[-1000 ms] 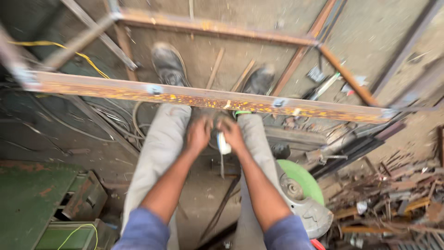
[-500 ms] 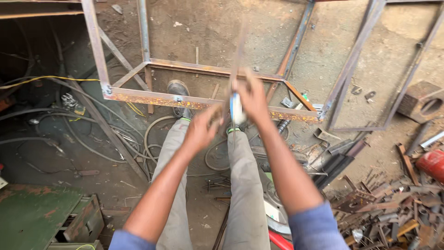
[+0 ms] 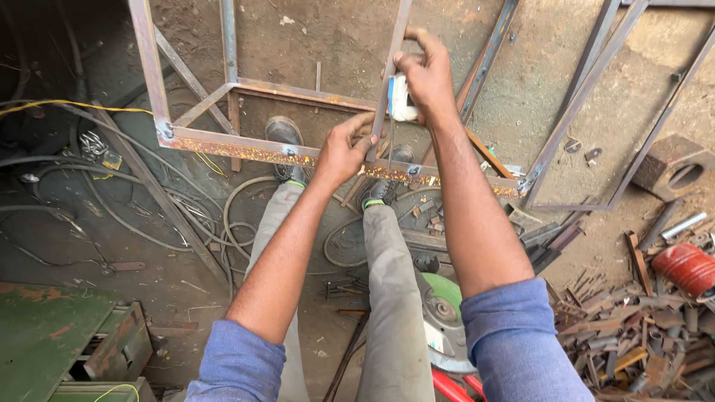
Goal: The person hammers a metal bar on an anvil, then stands to measure and weld the bar onto a rectangular metal frame. They use a tape measure to align the bar and a welding torch to secure it, creating sparks during the process.
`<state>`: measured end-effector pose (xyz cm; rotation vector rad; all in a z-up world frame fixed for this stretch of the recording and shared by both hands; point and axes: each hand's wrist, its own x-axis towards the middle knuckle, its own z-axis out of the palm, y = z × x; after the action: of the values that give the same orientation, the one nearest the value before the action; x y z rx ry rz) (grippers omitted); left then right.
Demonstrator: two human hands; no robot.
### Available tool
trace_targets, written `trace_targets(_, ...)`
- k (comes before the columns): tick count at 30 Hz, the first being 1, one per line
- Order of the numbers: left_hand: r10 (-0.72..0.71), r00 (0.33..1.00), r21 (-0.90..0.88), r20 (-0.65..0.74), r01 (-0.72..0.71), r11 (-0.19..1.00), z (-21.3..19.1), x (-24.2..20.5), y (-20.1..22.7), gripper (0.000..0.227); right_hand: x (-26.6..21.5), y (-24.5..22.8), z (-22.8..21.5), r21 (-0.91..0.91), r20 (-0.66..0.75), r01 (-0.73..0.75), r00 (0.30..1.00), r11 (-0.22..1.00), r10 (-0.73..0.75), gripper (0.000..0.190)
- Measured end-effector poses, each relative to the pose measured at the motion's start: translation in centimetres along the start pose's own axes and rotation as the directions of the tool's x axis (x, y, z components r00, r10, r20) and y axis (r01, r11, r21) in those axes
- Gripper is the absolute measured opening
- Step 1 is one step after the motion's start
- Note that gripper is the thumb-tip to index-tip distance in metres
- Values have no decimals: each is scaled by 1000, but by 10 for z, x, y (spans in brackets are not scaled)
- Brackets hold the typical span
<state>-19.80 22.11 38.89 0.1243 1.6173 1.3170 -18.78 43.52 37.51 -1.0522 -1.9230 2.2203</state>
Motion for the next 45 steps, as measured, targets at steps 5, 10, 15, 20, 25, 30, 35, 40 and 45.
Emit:
trace_targets(5,1,1000,-64,11,-1,998,-2,3,-5,48,-3,-1,1,-63,-24,-52,998,997,51,36)
trace_targets(10,1,1000,-40,-2,-1,999,-5,8,-15,47,2,9,0,2,16,53,998,999,-53,35)
trace_targets(15,108,994,15,11,-108,994,-8,13,-21,46,6,16,-1,-39,-27,-47,999,998,46,32)
trace_targets(20,51,999,25,-10,-51,998,-5,16,-15,42,10,38,-11,-155,-73,69,994,985,-81,31)
trace_targets(25,37,999,-40,0,-37,999,-5,16,-15,42,5,30,-38,320,-238,-86,957,944,167,17)
trace_targets(30,64,997,-130,32,-60,990,-7,16,-16,43,-14,-27,-44,360,-105,-41,991,932,84,16)
trace_targets(35,22,999,-124,35,-18,992,-7,16,-20,42,-6,-73,3,304,-132,-141,973,942,188,9)
trace_targets(40,63,998,-97,11,-62,993,-8,18,-20,43,-3,-87,20,-513,122,509,840,692,-528,26)
trace_targets(45,11,1000,-126,4,-11,992,-6,13,-11,41,-10,-82,8,-810,515,585,688,-30,-511,24)
